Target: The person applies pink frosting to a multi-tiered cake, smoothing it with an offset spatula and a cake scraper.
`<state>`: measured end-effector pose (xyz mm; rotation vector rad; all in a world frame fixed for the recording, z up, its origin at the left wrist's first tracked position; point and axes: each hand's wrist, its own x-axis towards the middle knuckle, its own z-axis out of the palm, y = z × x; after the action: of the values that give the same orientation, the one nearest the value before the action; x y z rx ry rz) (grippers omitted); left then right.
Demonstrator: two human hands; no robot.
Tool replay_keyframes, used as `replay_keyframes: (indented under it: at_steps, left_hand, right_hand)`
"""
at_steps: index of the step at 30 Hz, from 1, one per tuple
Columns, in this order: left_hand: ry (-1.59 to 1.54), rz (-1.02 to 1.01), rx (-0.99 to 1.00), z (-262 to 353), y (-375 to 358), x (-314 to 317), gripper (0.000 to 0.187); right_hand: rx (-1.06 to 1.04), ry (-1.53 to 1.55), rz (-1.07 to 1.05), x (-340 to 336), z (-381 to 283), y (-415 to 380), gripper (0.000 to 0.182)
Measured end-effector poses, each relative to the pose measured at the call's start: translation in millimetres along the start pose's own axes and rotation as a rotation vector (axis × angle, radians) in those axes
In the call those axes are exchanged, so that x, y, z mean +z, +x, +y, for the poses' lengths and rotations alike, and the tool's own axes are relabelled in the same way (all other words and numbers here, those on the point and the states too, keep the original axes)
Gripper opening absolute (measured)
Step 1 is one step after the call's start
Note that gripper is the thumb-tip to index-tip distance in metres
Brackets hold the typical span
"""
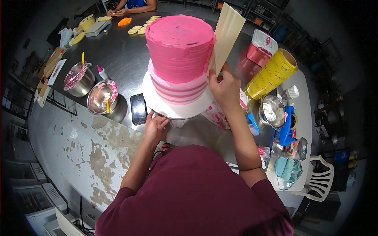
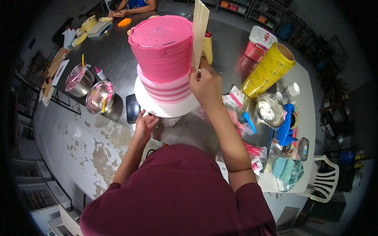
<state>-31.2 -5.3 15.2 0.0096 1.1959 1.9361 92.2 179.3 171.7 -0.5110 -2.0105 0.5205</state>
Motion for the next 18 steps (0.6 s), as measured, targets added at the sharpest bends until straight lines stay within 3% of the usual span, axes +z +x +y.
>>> replay_keyframes:
  at_steps: [7, 13, 18]
  left_hand:
    - [0.009, -0.014, -0.064, -1.1, -9.7, 5.4, 0.072]
    - [-0.029, 0.050, 0.098, 10.7, 2.1, -0.2, 0.072]
    - [-0.004, 0.040, 0.022, 13.9, 3.3, -2.9, 0.071]
  right_hand:
    - [-0.005, 0.005, -0.003, 1.5, 0.9, -0.4, 0.019]
    - [-0.034, 0.019, 0.012, 2.9, 1.1, 0.7, 0.017]
    - [-0.036, 0.006, 0.009, 3.6, 0.6, 1.1, 0.018]
